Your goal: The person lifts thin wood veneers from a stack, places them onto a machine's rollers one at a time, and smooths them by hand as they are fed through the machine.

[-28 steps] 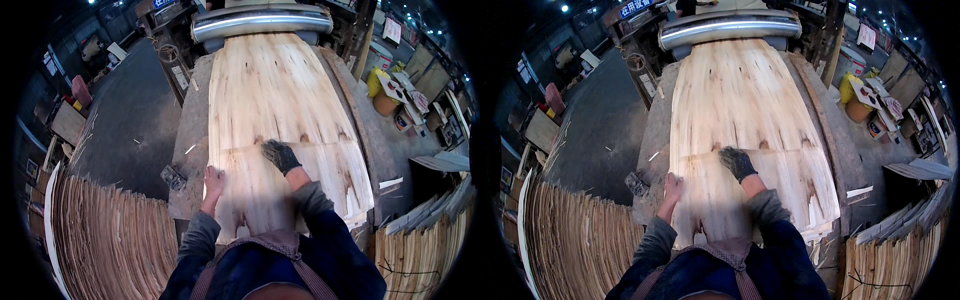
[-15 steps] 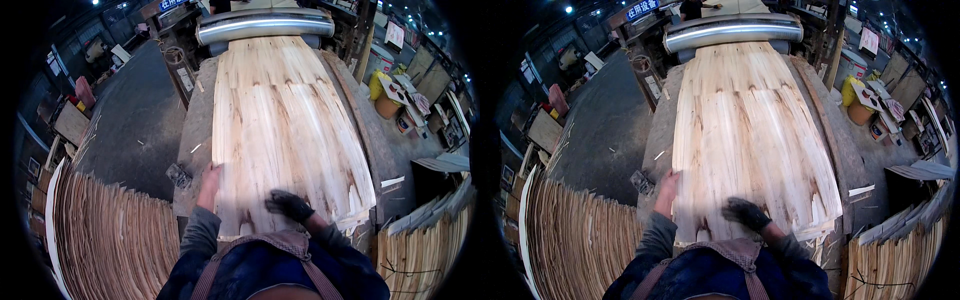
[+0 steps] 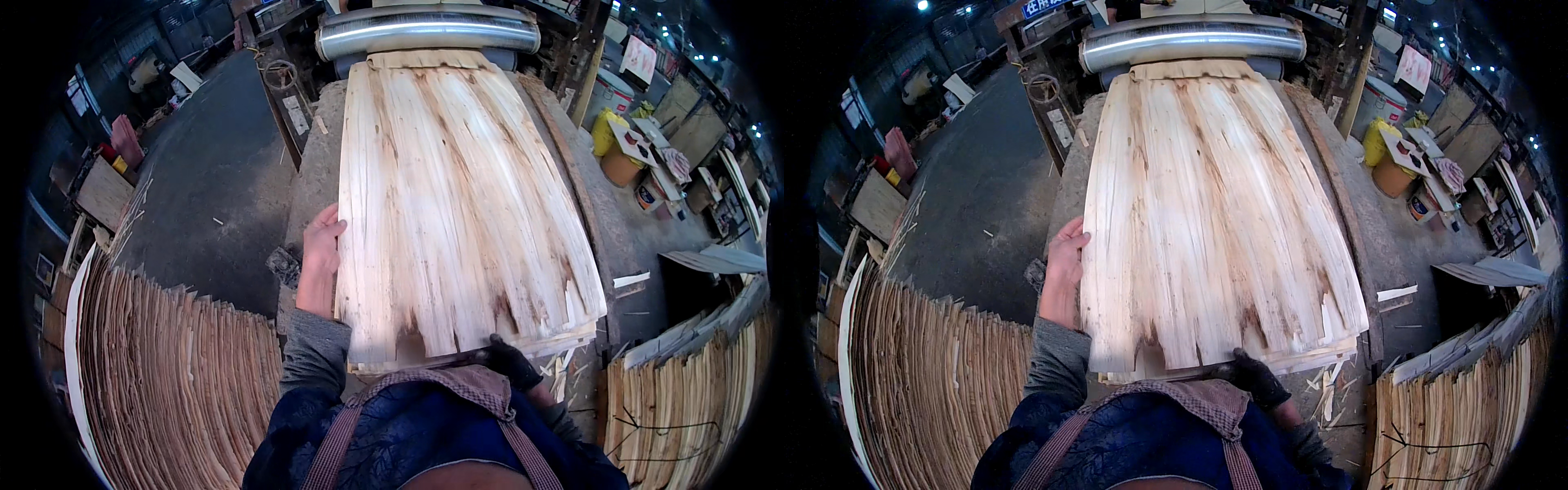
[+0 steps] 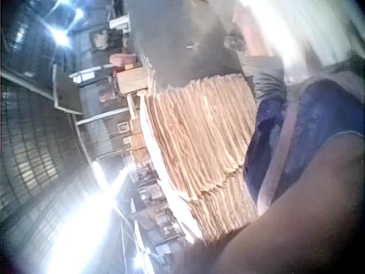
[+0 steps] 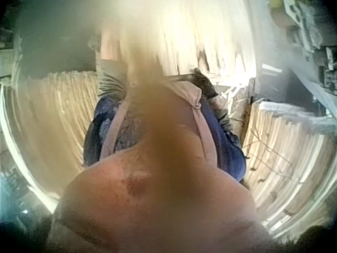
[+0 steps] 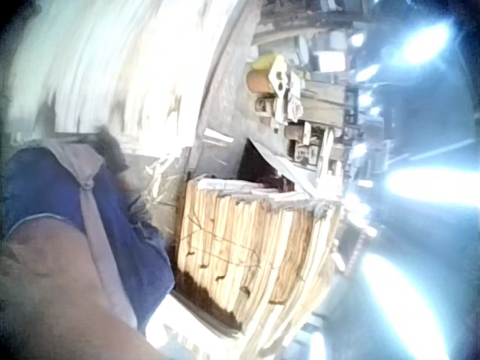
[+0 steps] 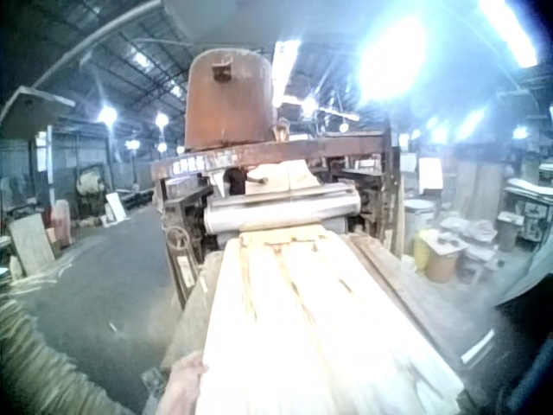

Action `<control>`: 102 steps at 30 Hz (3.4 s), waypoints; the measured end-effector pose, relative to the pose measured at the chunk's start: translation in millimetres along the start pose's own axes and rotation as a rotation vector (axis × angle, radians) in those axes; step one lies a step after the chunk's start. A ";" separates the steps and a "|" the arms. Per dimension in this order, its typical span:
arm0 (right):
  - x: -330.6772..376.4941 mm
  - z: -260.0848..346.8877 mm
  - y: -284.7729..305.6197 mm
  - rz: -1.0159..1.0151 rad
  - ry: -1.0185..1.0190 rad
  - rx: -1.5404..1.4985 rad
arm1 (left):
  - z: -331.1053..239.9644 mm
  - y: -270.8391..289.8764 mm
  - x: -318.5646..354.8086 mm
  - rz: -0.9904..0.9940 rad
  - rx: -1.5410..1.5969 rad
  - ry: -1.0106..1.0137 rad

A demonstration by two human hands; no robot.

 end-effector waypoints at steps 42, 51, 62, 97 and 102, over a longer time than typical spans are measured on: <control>-31.5 10.7 -41.2 0.223 -0.080 -0.146 | 88.0 57.5 -4.8 -0.345 -0.422 -0.017; -2.1 -14.1 16.8 -0.134 -0.092 -0.057 | 48.7 52.9 -26.1 -0.255 -0.150 -0.052; -42.8 25.5 39.2 -0.121 0.193 0.266 | 37.3 35.4 -84.5 -0.217 -0.237 -0.112; -25.5 25.1 -48.2 0.241 -0.132 -0.092 | 114.3 62.1 -19.6 -0.268 -0.248 0.130; -5.0 16.7 -16.6 0.131 0.062 0.366 | 86.3 65.4 -24.2 -0.274 -0.209 0.069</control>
Point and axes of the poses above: each hand's wrist, its own x-axis away from the middle knuckle, its own y-axis out of the back of the hand, z = x × y, the point moved 9 cm from there along -x, towards the middle knuckle, and after that the axes turned 6 degrees about z, right-handed, at the moved point
